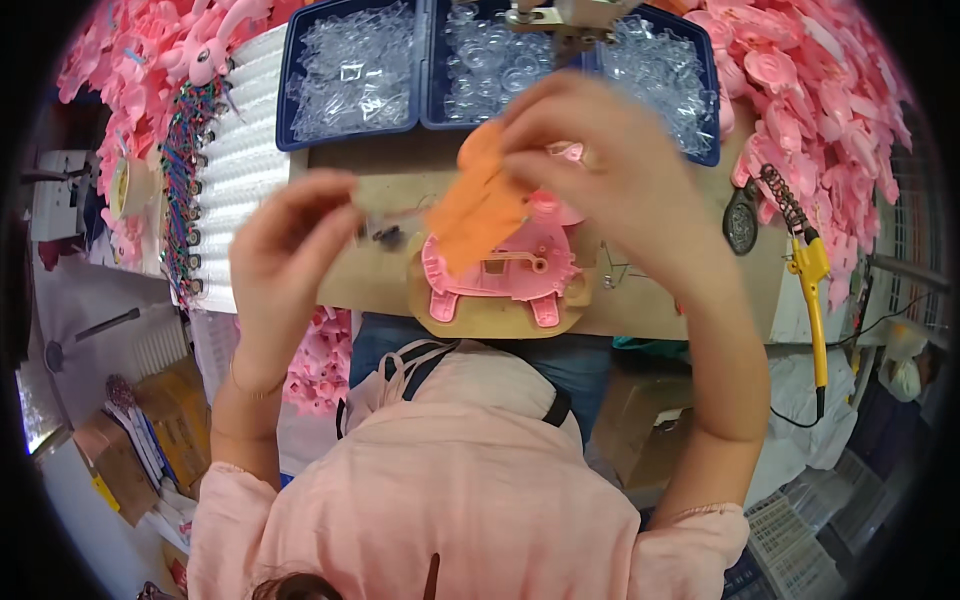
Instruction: Assembling the internal electronic and mechanical parts of a pink plastic toy unicorn, then securing the shell with an electric screwdriver.
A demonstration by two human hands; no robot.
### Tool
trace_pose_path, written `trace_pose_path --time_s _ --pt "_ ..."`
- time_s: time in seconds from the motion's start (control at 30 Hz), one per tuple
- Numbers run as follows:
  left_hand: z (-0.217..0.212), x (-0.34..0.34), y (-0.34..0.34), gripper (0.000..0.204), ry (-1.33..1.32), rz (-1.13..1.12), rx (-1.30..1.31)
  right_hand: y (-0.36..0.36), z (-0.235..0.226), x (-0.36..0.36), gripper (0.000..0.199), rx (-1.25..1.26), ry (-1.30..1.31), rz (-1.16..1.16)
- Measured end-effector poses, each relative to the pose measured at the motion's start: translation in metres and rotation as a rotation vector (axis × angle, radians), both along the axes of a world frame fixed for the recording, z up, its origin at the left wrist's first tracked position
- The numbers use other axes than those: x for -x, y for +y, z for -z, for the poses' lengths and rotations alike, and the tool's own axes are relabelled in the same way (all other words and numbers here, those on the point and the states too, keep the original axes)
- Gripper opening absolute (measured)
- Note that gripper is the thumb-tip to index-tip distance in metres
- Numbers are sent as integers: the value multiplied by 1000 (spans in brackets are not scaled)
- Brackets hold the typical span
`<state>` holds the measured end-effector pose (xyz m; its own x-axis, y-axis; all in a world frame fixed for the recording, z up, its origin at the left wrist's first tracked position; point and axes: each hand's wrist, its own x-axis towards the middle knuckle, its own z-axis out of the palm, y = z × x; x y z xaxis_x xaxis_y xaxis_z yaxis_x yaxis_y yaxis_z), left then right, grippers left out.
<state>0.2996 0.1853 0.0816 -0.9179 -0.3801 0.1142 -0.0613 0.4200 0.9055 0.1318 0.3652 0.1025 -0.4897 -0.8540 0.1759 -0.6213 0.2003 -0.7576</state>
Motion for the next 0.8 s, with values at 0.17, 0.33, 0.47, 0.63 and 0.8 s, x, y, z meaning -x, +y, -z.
trace_pose_path --time_s 0.17,0.33,0.47,0.63,0.8 --pt "23 11 10 21 182 39 208 42 -2 -33 12 -18 306 285" --pt "38 -13 35 21 -301 56 -866 72 11 -65 15 -304 -31 335" --pt "36 -23 38 24 -265 25 -772 15 -3 -62 18 -153 234 176" --pt "48 -33 44 24 -50 -14 -207 -17 26 -54 22 -358 113 -323" --pt "56 -32 39 24 10 -51 19 -15 23 -64 23 -269 258 -300"
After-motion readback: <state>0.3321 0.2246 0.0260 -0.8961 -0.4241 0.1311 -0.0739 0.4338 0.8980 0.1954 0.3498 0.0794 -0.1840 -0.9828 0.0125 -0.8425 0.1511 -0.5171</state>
